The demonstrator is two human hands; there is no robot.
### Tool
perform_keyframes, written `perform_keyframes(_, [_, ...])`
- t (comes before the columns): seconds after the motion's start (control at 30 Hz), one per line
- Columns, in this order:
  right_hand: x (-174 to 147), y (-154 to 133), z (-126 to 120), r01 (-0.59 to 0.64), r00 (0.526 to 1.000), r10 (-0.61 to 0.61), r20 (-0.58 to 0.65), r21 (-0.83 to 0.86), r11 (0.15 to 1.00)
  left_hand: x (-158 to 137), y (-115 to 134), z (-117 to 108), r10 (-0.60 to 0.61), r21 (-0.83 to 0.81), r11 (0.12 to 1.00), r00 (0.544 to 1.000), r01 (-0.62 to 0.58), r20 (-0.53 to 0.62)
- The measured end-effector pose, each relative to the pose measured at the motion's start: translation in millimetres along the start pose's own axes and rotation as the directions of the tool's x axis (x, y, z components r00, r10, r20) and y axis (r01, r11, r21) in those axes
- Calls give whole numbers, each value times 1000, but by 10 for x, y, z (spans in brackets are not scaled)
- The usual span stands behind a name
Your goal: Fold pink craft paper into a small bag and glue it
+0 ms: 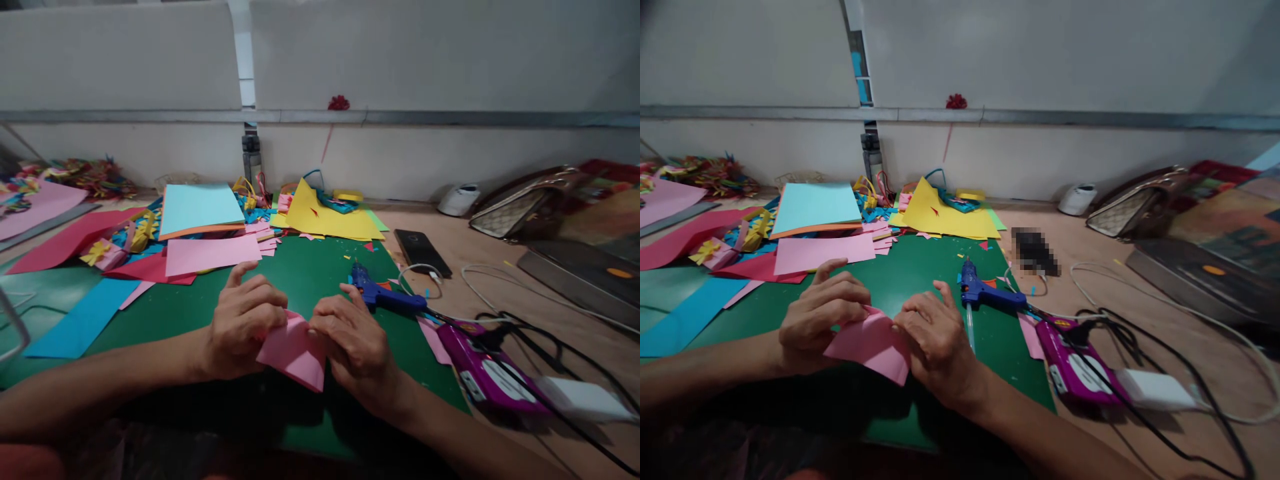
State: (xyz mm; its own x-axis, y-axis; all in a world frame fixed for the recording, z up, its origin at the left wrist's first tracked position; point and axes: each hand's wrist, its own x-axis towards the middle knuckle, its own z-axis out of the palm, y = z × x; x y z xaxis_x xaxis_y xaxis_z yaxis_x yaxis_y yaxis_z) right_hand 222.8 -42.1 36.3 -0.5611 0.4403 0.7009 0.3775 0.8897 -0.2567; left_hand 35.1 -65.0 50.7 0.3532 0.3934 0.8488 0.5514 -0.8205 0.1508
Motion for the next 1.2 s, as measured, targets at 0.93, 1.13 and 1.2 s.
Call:
perform_keyframes(0.93, [21, 90, -57, 36, 999, -35, 7, -114, 993, -20, -40, -93, 141, 31, 989, 987, -144, 79])
perform_keyframes(1.13, [7, 124, -17, 73, 996, -78, -31, -143, 987, -30, -22, -129, 181, 111, 973, 967, -203, 180])
perform_keyframes(1.2, [12, 128, -14, 80, 996, -87, -38, -158, 984, -35, -16, -115, 145, 120, 979, 974, -167, 174])
